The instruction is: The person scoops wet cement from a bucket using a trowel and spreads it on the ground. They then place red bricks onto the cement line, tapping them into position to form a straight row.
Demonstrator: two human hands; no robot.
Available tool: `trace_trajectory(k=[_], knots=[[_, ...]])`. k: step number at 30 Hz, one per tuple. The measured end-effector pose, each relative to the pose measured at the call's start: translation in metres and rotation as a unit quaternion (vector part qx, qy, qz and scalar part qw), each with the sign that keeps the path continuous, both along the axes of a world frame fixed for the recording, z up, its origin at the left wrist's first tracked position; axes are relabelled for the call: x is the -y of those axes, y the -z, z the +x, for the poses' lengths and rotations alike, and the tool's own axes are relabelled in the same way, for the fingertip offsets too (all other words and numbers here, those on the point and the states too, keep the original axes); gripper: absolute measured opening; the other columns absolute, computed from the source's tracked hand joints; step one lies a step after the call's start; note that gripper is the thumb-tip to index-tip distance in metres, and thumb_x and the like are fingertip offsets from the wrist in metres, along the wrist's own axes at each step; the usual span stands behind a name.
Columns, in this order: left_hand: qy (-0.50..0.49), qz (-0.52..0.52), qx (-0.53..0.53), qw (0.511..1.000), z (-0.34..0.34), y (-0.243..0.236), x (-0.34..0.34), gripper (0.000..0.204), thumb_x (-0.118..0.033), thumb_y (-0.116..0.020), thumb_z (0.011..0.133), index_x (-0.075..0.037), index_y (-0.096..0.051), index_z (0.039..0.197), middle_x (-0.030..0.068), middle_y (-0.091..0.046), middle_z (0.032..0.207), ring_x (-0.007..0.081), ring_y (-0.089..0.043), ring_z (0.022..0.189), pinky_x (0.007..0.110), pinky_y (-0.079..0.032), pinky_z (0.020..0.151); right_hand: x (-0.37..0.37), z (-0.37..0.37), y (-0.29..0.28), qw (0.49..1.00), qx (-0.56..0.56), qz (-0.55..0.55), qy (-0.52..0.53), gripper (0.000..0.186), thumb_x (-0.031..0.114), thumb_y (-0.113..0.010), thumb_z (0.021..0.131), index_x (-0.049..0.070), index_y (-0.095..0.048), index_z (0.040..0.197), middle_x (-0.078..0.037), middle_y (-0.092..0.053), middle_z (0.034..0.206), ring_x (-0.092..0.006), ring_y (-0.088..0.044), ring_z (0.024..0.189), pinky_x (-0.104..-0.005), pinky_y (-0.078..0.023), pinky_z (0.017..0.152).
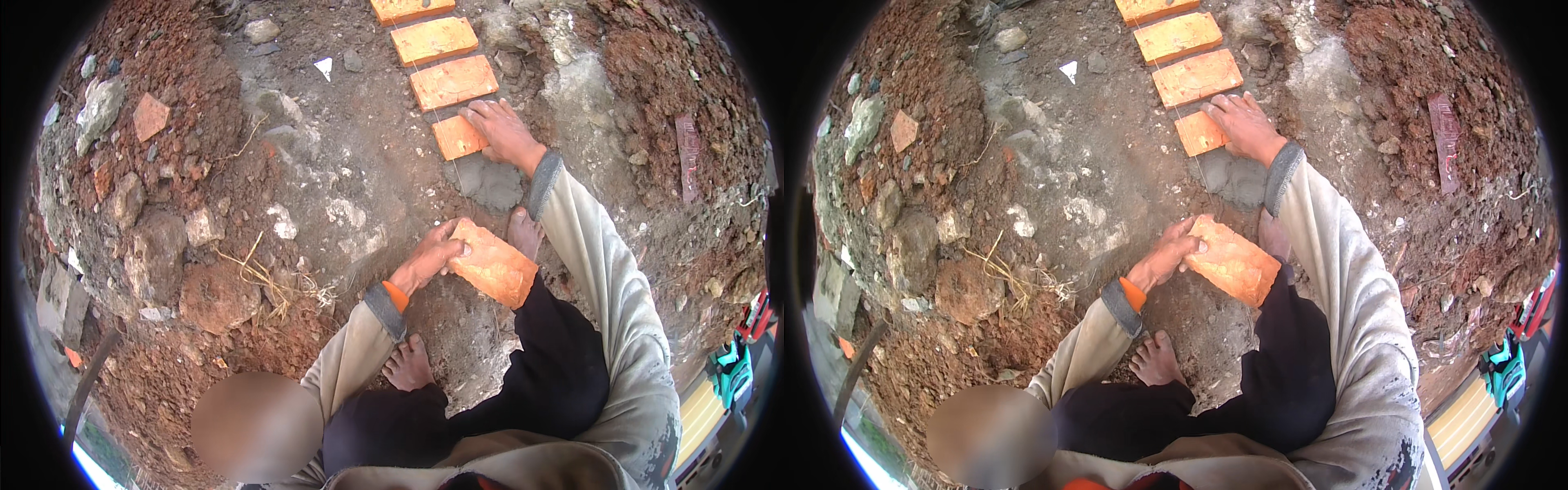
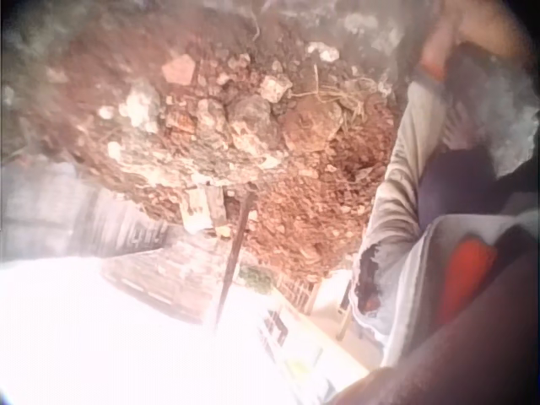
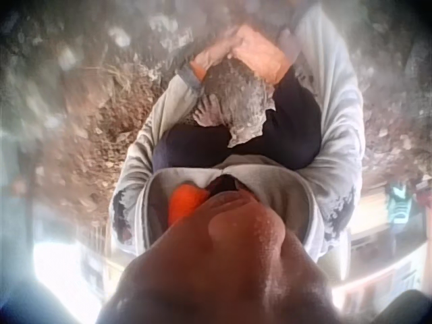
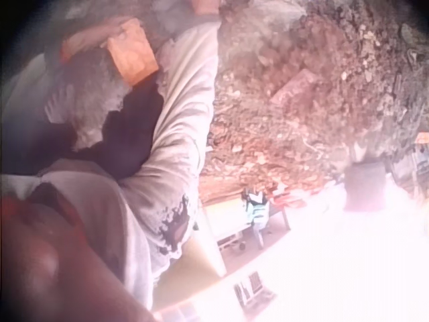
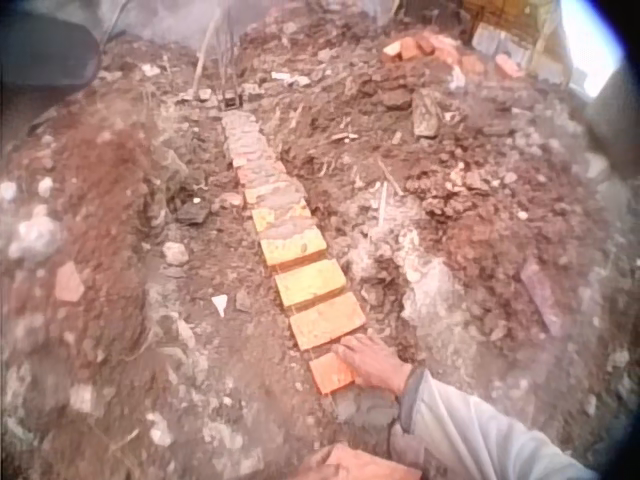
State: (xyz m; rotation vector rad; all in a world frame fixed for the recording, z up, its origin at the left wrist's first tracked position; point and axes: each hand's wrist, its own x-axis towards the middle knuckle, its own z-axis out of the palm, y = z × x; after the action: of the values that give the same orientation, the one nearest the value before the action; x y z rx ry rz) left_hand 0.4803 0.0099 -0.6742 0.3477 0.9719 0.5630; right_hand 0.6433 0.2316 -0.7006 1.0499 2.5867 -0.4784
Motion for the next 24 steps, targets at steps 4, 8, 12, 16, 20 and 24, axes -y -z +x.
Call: trace_trajectory(k=[4, 8, 12, 16, 20, 24], knots=[[-0.015, 0.032, -0.028, 0.999, -0.005, -0.011, -0.009, 0.058, -0.017, -0.064, 0.077, -0.002, -0.049, 0.131, 0.0036, -0.062, 0.105, 0.0102, -0.059, 0.085, 0.023, -0.047, 0.063, 0.008, 0.021, -0.013, 0.995, -0.052, 0.084, -0.010, 0.085, 0.005, -0.077, 0.067, 0.010, -0.039, 0.142, -0.011, -0.042, 0.144, -0.0325, -0.039, 0.135, -0.0477, -0.032, 0.113], [-0.067, 0.102, -0.050, 0.991, -0.014, -0.019, -0.013, 0.059, -0.010, -0.063, 0.076, 0.000, -0.048, 0.132, 0.0075, -0.062, 0.114, 0.0150, -0.060, 0.098, 0.027, -0.049, 0.081, 0.076, 0.040, -0.089, 0.822, -0.208, -0.386, 0.362, 0.062, 0.010, -0.071, 0.083, 0.002, -0.045, 0.138, -0.017, -0.056, 0.131, -0.0272, -0.054, 0.121, -0.0399, -0.043, 0.104], [-0.048, 0.198, -0.053, 0.978, -0.005, -0.030, -0.061, 0.062, -0.010, -0.067, 0.080, 0.000, -0.045, 0.137, 0.0093, -0.064, 0.111, 0.0156, -0.063, 0.093, 0.028, -0.052, 0.077, 0.127, 0.067, -0.080, 0.670, -0.317, -0.560, 0.371, 0.055, 0.019, -0.072, 0.088, -0.002, -0.050, 0.134, -0.009, -0.065, 0.115, -0.0140, -0.059, 0.107, -0.0311, -0.049, 0.092], [-0.061, 0.117, -0.197, 0.971, -0.008, -0.026, -0.101, 0.075, -0.025, -0.074, 0.084, 0.001, -0.036, 0.143, 0.0134, -0.067, 0.100, 0.0140, -0.061, 0.070, 0.029, -0.052, 0.061, 0.122, 0.067, -0.081, 0.674, -0.410, -0.405, 0.463, 0.049, 0.020, -0.074, 0.087, -0.006, -0.051, 0.121, -0.011, -0.064, 0.109, -0.0119, -0.061, 0.100, -0.0293, -0.051, 0.087], [-0.070, 0.242, -0.493, 0.832, -0.008, 0.027, -0.107, 0.083, -0.030, -0.079, 0.077, 0.004, -0.037, 0.140, 0.0171, -0.064, 0.109, 0.0196, -0.063, 0.089, 0.035, -0.053, 0.079, 0.094, 0.062, -0.064, 0.807, -0.429, -0.076, 0.399, 0.054, 0.016, -0.074, 0.084, -0.005, -0.042, 0.122, -0.017, -0.058, 0.116, -0.0196, -0.061, 0.103, -0.0330, -0.051, 0.088], [-0.100, 0.184, -0.438, 0.874, 0.009, 0.047, -0.127, 0.087, -0.026, -0.084, 0.068, 0.007, -0.039, 0.135, 0.0262, -0.051, 0.127, 0.0377, -0.050, 0.122, 0.046, -0.043, 0.100, 0.069, 0.052, -0.038, 0.738, -0.490, -0.033, 0.462, 0.058, 0.012, -0.075, 0.083, -0.006, -0.039, 0.124, -0.019, -0.056, 0.119, -0.0217, -0.060, 0.108, -0.0348, -0.049, 0.093]])
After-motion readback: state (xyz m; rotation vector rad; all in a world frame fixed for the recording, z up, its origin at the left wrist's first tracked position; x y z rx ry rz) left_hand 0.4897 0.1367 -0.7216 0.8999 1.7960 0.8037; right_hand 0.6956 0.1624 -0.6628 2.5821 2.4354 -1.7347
